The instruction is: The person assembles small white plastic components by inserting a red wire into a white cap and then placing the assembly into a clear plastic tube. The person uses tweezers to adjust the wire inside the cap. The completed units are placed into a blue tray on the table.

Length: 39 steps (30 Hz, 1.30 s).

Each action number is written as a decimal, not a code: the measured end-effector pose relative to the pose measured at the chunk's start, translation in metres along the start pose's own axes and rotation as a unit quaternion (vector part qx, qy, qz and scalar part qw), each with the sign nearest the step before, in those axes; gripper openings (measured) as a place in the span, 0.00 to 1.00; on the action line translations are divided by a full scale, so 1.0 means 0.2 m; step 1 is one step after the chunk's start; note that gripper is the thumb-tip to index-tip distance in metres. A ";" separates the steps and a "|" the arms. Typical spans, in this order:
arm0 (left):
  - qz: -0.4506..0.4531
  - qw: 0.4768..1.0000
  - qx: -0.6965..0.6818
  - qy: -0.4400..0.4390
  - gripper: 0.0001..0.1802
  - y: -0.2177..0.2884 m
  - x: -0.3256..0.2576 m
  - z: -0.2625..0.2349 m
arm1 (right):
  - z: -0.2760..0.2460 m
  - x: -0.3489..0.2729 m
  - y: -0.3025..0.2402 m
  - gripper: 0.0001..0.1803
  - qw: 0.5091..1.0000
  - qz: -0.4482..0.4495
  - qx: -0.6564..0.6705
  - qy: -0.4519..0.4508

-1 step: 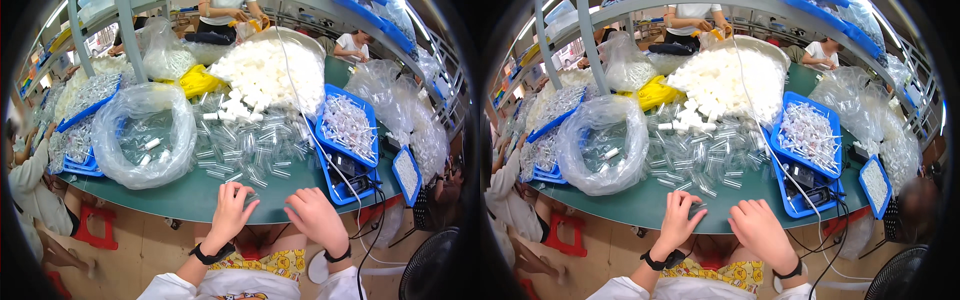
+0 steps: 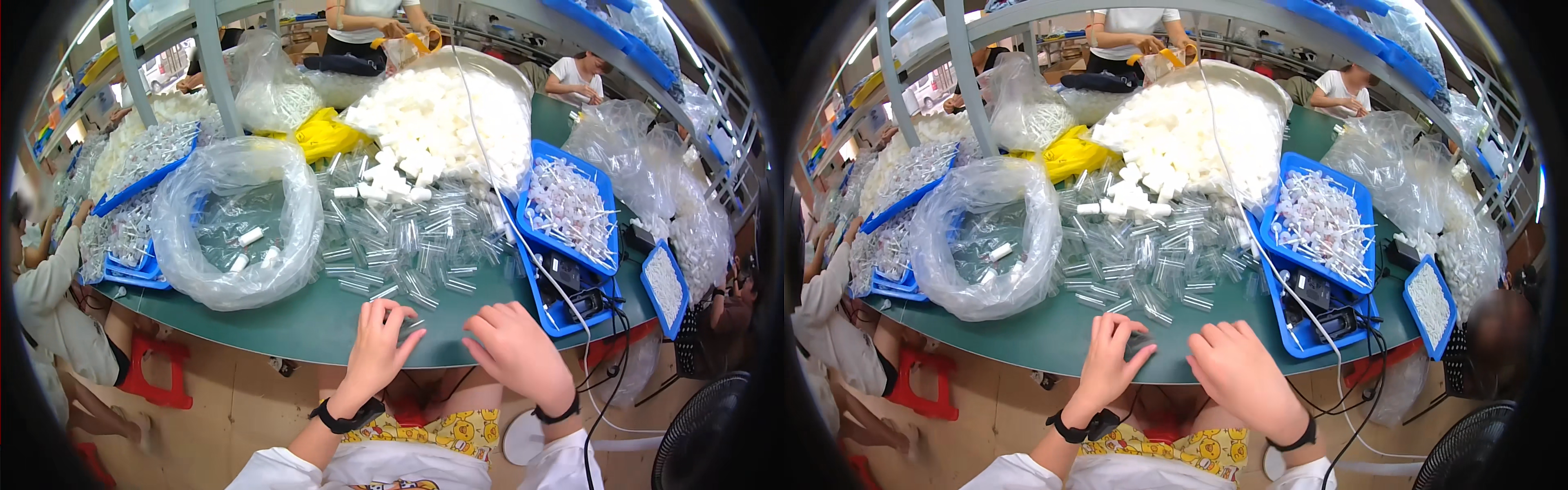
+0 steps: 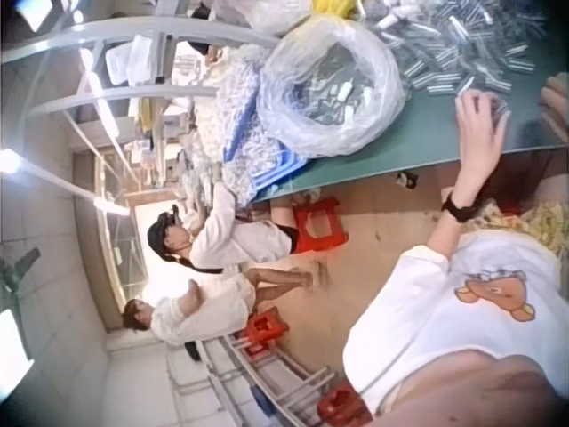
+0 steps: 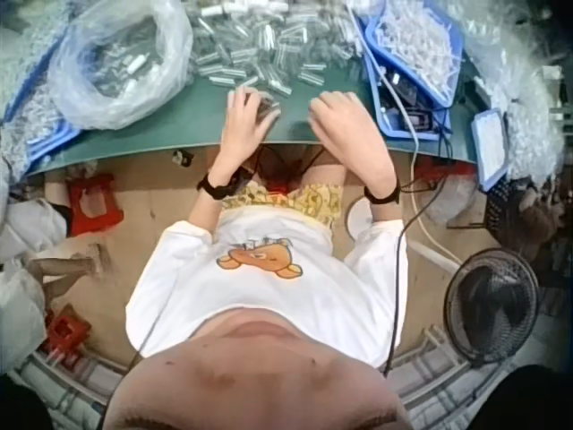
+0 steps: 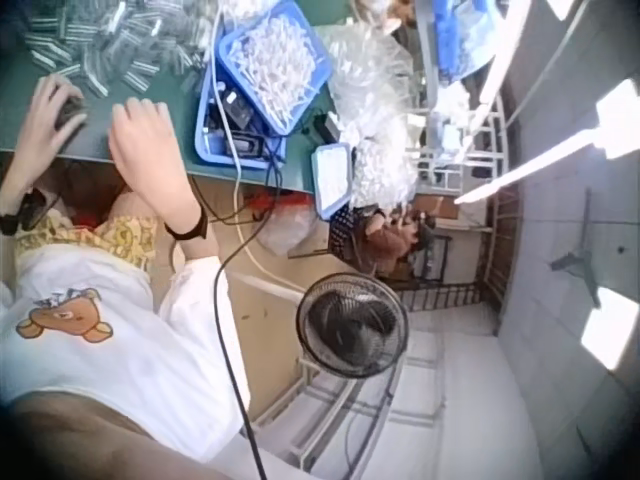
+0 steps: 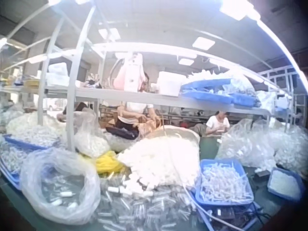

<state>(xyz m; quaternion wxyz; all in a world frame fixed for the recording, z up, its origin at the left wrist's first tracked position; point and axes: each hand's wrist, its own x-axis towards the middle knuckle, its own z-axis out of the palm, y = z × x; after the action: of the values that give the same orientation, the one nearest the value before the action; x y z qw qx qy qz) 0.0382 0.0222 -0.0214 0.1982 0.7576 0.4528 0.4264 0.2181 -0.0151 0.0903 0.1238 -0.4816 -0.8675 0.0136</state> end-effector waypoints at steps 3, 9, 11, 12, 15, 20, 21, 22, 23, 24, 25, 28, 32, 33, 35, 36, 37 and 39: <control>0.003 0.999 -0.040 -0.003 0.14 -0.02 0.01 0.00 | -0.07 0.22 0.03 0.06 0.996 -0.062 -0.067 -0.025; -0.009 1.000 -0.019 -0.010 0.13 -0.02 0.01 -0.02 | 0.24 0.75 0.39 0.10 0.981 -0.031 -0.147 0.123; 0.002 1.000 0.004 -0.001 0.13 -0.03 0.00 -0.02 | 0.35 0.90 0.50 0.10 0.970 -0.037 -0.185 0.151; 0.001 1.000 -0.004 -0.001 0.13 -0.02 0.00 -0.02 | 0.36 0.93 0.55 0.10 0.970 -0.037 -0.188 0.146; -0.003 1.000 -0.012 0.003 0.14 -0.04 0.00 -0.02 | 0.39 0.97 0.60 0.09 0.979 -0.035 -0.167 0.116; -0.002 1.000 0.008 0.012 0.16 -0.03 0.00 -0.02 | 0.31 0.92 0.55 0.09 0.970 -0.066 -0.142 0.187; -0.004 1.000 0.008 0.016 0.17 -0.03 -0.01 -0.02 | 0.27 0.89 0.49 0.09 0.968 -0.076 -0.136 0.198; -0.005 1.000 0.008 0.019 0.17 -0.02 0.00 -0.04 | 0.23 0.85 0.42 0.10 0.966 -0.086 -0.131 0.208; -0.005 1.000 0.005 0.022 0.18 -0.01 0.00 -0.04 | 0.17 0.79 0.33 0.10 0.963 -0.093 -0.127 0.218; -0.009 1.000 -0.004 0.026 0.19 -0.01 -0.01 -0.04 | 0.12 0.71 0.21 0.13 0.967 -0.101 -0.092 0.216; -0.008 1.000 -0.018 0.021 0.19 -0.01 -0.01 -0.03 | 0.07 0.60 0.08 0.16 0.969 -0.109 -0.056 0.214; -0.005 0.997 -0.040 0.060 0.21 -0.03 -0.02 -0.03 | 0.00 0.34 -0.15 0.19 0.984 -0.114 0.062 0.124; 0.016 0.987 -0.123 0.103 0.13 -0.07 -0.02 -0.06 | 0.03 0.18 -0.15 0.19 0.981 -0.117 0.132 0.076; -0.006 0.973 -0.207 0.100 0.12 -0.05 -0.03 -0.06 | 0.04 0.16 -0.14 0.18 0.980 -0.114 0.142 0.082; -0.047 0.925 -0.366 0.094 0.11 0.02 -0.08 -0.10 | 0.06 0.14 -0.11 0.20 0.979 -0.107 0.146 0.094; -0.036 0.901 -0.427 0.074 0.11 0.07 -0.08 -0.11 | 0.07 0.13 -0.11 0.21 0.978 -0.104 0.154 0.094; -0.036 0.856 -0.512 0.066 0.11 0.12 -0.08 -0.09 | 0.08 0.12 -0.10 0.21 0.977 -0.100 0.162 0.094; -0.127 0.798 -0.589 0.014 0.12 0.21 -0.10 -0.12 | 0.11 0.09 -0.10 0.22 0.978 -0.093 0.172 0.067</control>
<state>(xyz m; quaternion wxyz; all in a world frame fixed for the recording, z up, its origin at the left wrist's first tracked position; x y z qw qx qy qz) 0.0353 -0.0189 0.0118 0.6522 0.4241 0.2094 0.5925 0.1885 -0.0091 0.0761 0.2635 -0.3706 -0.8827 0.1186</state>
